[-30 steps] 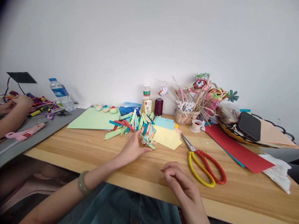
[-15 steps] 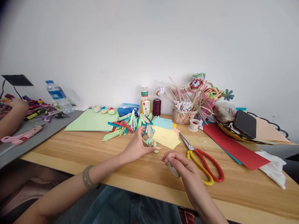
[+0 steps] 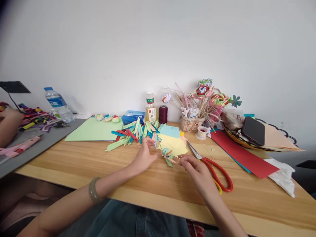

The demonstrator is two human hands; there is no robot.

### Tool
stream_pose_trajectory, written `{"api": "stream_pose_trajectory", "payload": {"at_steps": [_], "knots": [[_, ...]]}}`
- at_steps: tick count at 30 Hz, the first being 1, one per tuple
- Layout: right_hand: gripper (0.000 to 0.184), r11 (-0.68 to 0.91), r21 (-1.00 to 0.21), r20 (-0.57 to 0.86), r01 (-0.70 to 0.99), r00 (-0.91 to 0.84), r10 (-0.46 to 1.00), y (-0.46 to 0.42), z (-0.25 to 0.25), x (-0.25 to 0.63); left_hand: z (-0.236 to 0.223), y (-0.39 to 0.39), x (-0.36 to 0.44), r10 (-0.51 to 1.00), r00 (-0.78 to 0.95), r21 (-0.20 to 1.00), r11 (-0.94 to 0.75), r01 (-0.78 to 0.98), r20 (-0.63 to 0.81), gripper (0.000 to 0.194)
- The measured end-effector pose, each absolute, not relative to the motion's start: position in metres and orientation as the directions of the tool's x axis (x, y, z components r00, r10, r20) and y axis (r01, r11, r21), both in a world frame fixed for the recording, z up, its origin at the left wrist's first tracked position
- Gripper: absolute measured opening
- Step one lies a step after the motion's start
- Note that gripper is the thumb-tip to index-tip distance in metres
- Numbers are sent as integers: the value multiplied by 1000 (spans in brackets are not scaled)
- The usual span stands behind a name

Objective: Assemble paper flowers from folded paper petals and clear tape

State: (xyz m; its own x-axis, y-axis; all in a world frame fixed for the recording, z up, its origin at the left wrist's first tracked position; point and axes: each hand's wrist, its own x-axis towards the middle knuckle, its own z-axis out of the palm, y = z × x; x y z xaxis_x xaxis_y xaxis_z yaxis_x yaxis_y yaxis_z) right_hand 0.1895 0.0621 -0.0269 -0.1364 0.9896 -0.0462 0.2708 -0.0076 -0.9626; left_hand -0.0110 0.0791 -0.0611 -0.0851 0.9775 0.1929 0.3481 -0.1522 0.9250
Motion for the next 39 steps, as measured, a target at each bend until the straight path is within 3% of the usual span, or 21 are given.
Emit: {"api": "stream_pose_trajectory", "payload": {"at_steps": [8,12,16,25,31,35,39], "knots": [[26,-14,-980,-72,199,-291,954,63,-27,176,-59,75,1,987,113,993,-117,29,113,29],[30,-13,-989,-60,150,-312,948,56,-29,173,-53,73,-6,982,152,988,-91,-123,109,35],[30,54,-988,10,146,-289,957,44,-22,170,-42,63,-13,976,160,968,-110,-226,149,45],[24,223,-973,188,68,-336,923,22,-8,163,-18,42,-11,964,175,831,-74,-551,201,34],[24,46,-990,89,-132,-340,936,22,-7,162,-17,37,-9,981,191,813,75,-577,45,19],[21,-53,-962,31,-266,-302,953,24,0,159,-19,36,-11,946,324,717,243,-653,-26,30],[20,-99,-942,-6,-322,-277,961,27,3,158,-19,32,-12,944,329,763,226,-606,-18,45]]}}
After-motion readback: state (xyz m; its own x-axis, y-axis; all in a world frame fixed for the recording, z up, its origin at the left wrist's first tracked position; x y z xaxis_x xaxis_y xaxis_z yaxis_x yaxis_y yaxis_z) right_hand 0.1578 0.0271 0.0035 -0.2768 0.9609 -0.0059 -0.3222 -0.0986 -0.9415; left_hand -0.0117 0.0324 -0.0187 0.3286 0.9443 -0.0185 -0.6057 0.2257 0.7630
